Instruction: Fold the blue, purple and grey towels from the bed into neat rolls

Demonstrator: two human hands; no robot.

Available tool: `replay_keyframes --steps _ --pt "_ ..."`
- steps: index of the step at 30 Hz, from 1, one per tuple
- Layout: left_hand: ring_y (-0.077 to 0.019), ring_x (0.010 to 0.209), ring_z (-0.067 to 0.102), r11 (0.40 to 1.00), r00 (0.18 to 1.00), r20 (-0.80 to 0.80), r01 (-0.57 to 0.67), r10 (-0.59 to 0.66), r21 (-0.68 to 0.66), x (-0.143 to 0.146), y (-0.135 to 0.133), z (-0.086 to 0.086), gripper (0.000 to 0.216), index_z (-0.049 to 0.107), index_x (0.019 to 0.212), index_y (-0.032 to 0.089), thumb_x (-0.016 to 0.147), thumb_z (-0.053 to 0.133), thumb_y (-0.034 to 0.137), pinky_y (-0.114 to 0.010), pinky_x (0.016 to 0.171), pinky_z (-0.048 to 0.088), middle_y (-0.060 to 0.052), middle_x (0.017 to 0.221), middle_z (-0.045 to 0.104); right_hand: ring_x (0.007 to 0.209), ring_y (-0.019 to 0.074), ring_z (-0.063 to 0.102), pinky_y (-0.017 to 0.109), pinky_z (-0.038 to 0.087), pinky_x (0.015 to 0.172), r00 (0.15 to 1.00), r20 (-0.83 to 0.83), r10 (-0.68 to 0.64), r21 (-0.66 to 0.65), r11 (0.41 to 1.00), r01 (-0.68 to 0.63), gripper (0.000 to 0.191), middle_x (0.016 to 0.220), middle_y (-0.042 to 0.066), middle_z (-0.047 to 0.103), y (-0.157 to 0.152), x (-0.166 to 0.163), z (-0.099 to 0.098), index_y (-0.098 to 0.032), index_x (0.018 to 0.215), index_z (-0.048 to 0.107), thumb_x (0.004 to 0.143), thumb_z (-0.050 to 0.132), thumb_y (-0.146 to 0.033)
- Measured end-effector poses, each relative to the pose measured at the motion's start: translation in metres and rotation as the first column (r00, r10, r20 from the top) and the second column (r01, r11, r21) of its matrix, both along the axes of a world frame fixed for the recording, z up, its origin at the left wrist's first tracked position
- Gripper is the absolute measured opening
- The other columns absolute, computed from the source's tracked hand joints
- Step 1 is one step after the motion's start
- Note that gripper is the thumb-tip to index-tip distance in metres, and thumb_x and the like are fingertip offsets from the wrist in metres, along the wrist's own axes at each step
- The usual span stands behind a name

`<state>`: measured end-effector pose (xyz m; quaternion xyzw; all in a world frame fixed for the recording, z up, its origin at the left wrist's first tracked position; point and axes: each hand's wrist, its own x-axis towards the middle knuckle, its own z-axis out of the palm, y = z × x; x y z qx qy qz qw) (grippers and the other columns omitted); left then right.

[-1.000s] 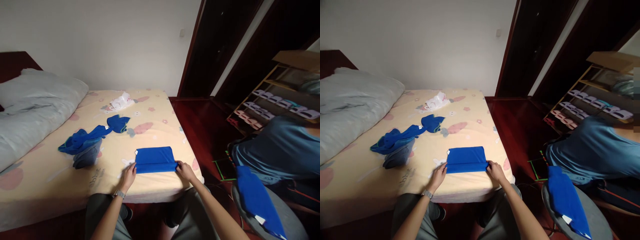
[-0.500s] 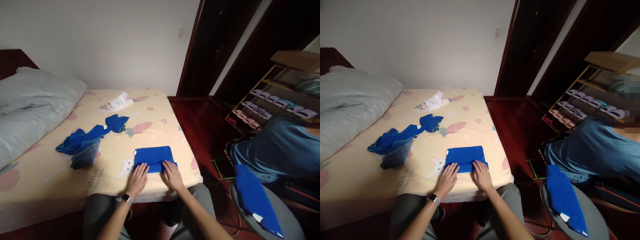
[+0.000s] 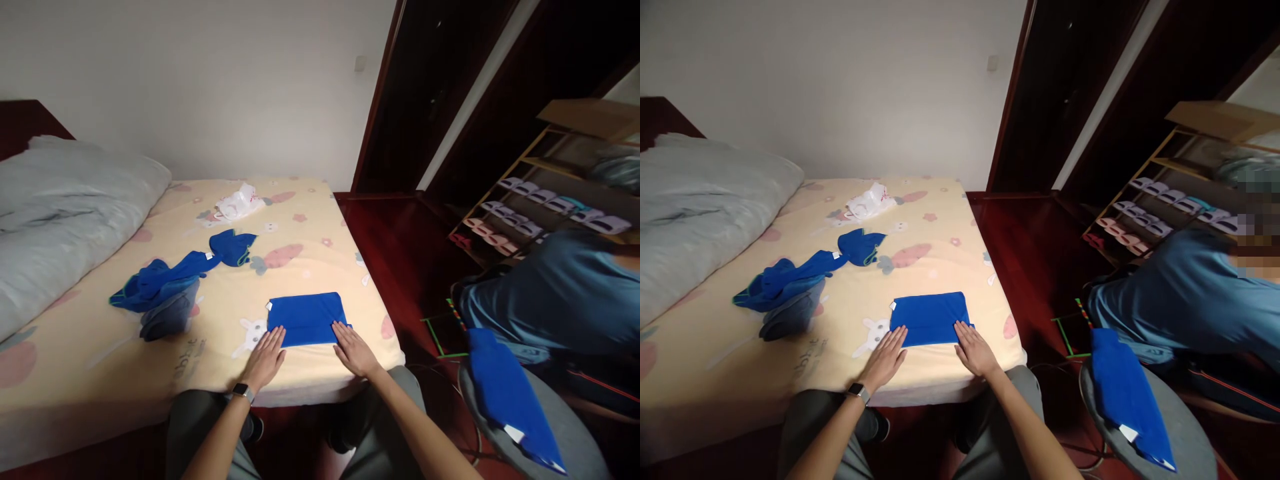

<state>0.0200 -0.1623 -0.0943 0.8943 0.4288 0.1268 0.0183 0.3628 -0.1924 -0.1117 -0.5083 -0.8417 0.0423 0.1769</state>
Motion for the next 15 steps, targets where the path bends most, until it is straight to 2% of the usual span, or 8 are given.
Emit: replay_keyframes --steps 3,5,9,11,15 --pt "-0.018 0.145 0.035 0.998 0.998 0.019 0.059 -0.059 -0.03 -0.013 0.009 -0.001 0.06 0.021 0.157 0.023 0.099 0.036 0.027 -0.04 0.119 0.033 -0.005 0.159 0.036 0.145 0.0243 0.033 0.048 0.037 0.117 0.998 -0.057 0.019 -0.024 1.0 -0.02 0.064 0.157 0.012 0.037 0.004 0.009 0.0 -0.016 0.156 0.025 0.095 0.042 -0.02" --pt "-0.0162 0.142 0.041 0.997 0.996 0.052 0.075 -0.074 -0.034 -0.021 0.014 -0.004 0.058 0.031 0.153 0.024 0.096 0.036 0.018 -0.038 0.118 0.036 -0.004 0.155 0.043 0.142 0.0246 0.039 0.047 0.04 0.115 0.992 -0.117 -0.038 -0.02 0.999 0.036 0.062 0.154 0.012 0.042 0.006 0.01 0.0 -0.019 0.153 0.034 0.092 0.042 -0.015" --pt "-0.0163 0.128 0.056 0.999 0.979 0.203 -0.028 0.033 -0.025 -0.036 0.017 -0.006 0.05 0.053 0.138 0.025 0.092 0.037 0.012 -0.036 0.11 0.046 -0.004 0.142 0.058 0.127 0.0256 0.054 0.047 0.046 0.108 0.955 -0.253 -0.155 -0.033 0.988 0.151 0.052 0.137 0.014 0.057 0.004 0.015 -0.001 -0.019 0.142 0.049 0.091 0.042 -0.013" --pt "-0.0181 0.121 0.061 0.995 0.96 0.266 -0.076 0.09 -0.062 -0.04 0.013 -0.002 0.044 0.059 0.13 0.026 0.091 0.041 0.014 -0.037 0.105 0.05 -0.005 0.133 0.064 0.121 0.0252 0.058 0.046 0.047 0.105 0.937 -0.312 -0.158 -0.075 0.987 0.141 0.046 0.13 0.013 0.061 0.0 0.02 0.001 -0.02 0.137 0.053 0.093 0.042 -0.016" --pt "-0.0213 0.108 0.065 0.979 0.951 0.286 -0.058 0.113 -0.194 -0.042 0.002 0.01 0.037 0.063 0.12 0.029 0.089 0.048 0.017 -0.039 0.098 0.053 -0.005 0.116 0.07 0.108 0.0253 0.064 0.043 0.051 0.096 0.894 -0.397 -0.208 -0.241 0.963 0.118 0.033 0.12 0.009 0.067 -0.007 0.033 0.013 -0.023 0.127 0.056 0.096 0.045 -0.028"
